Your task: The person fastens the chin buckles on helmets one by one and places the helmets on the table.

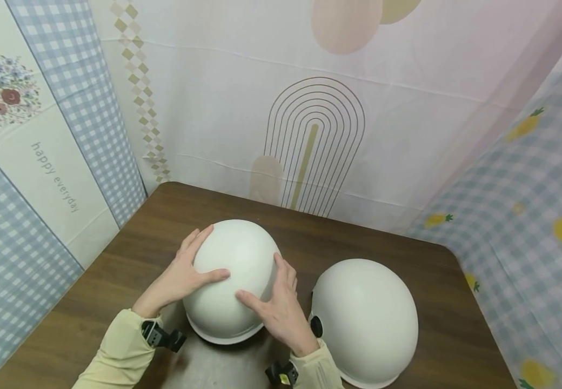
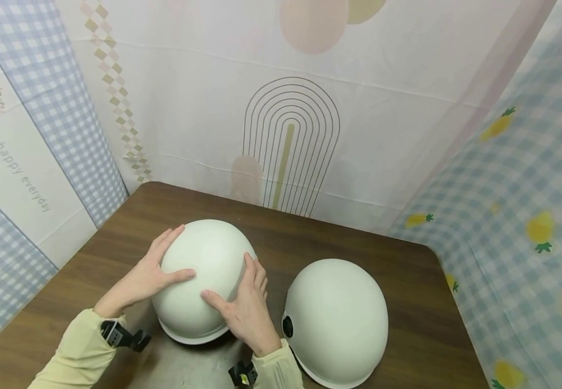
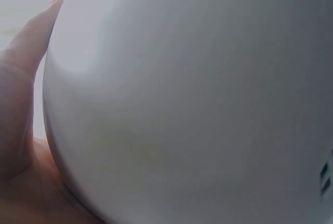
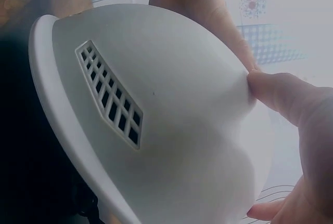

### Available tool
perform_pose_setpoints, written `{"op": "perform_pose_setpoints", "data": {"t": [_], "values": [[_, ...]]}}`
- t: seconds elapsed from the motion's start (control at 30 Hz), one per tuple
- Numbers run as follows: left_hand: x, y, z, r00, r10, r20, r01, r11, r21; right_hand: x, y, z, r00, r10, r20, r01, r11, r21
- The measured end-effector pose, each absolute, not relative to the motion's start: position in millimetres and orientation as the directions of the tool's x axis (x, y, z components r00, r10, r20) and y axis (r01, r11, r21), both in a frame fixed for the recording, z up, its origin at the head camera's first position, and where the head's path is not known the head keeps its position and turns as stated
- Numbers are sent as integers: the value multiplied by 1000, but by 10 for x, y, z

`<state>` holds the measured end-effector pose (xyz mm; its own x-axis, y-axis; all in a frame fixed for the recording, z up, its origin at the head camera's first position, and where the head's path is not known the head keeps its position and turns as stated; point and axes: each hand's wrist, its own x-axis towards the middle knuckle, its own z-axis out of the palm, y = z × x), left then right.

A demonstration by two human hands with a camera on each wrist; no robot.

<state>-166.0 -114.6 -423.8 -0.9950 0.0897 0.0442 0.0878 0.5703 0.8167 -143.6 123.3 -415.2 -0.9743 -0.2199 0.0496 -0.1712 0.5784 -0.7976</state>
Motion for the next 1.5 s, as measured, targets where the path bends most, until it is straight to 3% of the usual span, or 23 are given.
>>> {"op": "perform_pose_setpoints", "data": {"t": [0.9,1.5], "values": [[-1679,-1094,-4294,-993,94,74,115,593,797,-1480,1173,-4326,-981,-188,-54,-53,519,-853],[-1637,-1203,-4330,-989,124,79,139,609,781,-1345,1012,-4342,-986,-153,-59,-39,567,-823]]}}
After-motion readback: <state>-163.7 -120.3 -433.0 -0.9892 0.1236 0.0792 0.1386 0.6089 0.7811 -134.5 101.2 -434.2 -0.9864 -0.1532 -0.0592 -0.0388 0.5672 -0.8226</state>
